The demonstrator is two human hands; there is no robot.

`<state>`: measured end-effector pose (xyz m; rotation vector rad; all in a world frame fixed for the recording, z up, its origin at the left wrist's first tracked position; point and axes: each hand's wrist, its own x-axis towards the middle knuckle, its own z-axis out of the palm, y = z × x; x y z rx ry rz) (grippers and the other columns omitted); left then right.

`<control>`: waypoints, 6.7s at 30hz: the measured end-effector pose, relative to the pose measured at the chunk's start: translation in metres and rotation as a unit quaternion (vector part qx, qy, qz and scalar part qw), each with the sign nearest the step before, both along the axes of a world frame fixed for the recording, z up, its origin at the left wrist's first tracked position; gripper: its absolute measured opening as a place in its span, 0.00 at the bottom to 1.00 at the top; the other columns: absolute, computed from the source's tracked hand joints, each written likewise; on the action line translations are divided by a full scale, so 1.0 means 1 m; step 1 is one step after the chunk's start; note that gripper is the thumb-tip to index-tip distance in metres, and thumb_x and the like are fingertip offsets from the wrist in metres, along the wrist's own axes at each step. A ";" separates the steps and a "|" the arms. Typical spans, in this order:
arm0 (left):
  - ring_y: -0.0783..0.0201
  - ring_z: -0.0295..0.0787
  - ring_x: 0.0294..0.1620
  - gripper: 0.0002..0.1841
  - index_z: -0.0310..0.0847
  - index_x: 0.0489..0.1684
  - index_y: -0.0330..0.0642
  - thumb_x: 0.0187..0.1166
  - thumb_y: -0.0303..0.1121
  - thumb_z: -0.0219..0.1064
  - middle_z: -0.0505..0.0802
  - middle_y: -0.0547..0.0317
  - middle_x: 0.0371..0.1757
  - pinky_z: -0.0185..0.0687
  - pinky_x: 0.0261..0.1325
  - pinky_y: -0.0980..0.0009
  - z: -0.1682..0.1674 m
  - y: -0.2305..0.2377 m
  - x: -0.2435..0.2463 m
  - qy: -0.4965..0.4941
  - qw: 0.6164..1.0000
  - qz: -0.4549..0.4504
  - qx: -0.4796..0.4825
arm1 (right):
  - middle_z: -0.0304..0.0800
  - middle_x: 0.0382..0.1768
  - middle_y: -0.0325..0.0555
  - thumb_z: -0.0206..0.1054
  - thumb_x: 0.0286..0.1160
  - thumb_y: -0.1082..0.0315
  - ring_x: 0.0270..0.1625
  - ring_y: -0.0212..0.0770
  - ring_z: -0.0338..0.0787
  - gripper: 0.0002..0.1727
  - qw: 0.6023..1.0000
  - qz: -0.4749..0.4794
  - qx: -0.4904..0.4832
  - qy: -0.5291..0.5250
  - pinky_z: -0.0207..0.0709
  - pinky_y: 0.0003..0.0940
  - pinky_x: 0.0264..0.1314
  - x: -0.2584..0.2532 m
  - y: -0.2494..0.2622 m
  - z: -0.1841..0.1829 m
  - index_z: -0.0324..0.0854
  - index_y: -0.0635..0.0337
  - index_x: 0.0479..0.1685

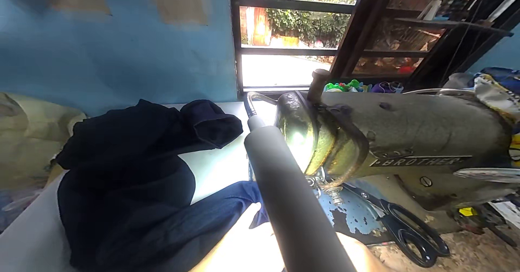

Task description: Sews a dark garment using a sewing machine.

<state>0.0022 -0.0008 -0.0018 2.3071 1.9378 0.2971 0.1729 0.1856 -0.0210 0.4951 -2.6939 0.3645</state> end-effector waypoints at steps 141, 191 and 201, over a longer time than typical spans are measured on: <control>0.76 0.89 0.29 0.19 0.64 0.57 0.46 0.73 0.18 0.64 0.88 0.74 0.29 0.88 0.37 0.77 0.012 0.027 0.005 -0.628 0.717 0.286 -0.100 | 0.83 0.19 0.46 0.60 0.84 0.66 0.27 0.45 0.85 0.13 0.989 0.070 -0.058 0.120 0.78 0.36 0.34 -0.013 0.005 -0.003 0.92 0.55 0.37; 0.76 0.86 0.23 0.28 0.56 0.62 0.48 0.66 0.16 0.63 0.88 0.73 0.24 0.84 0.30 0.78 0.005 0.024 0.006 -0.715 0.632 0.275 -0.116 | 0.95 0.46 0.48 0.60 0.85 0.66 0.57 0.42 0.91 0.12 0.981 0.110 -0.120 0.107 0.80 0.33 0.64 -0.045 0.034 -0.015 0.91 0.57 0.46; 0.75 0.86 0.20 0.37 0.56 0.69 0.47 0.63 0.21 0.77 0.86 0.72 0.24 0.85 0.28 0.78 0.023 0.028 0.018 -0.592 0.717 0.353 -0.102 | 0.94 0.44 0.46 0.58 0.86 0.66 0.55 0.42 0.91 0.13 0.984 0.105 -0.098 0.105 0.80 0.35 0.63 -0.044 0.034 -0.013 0.90 0.57 0.44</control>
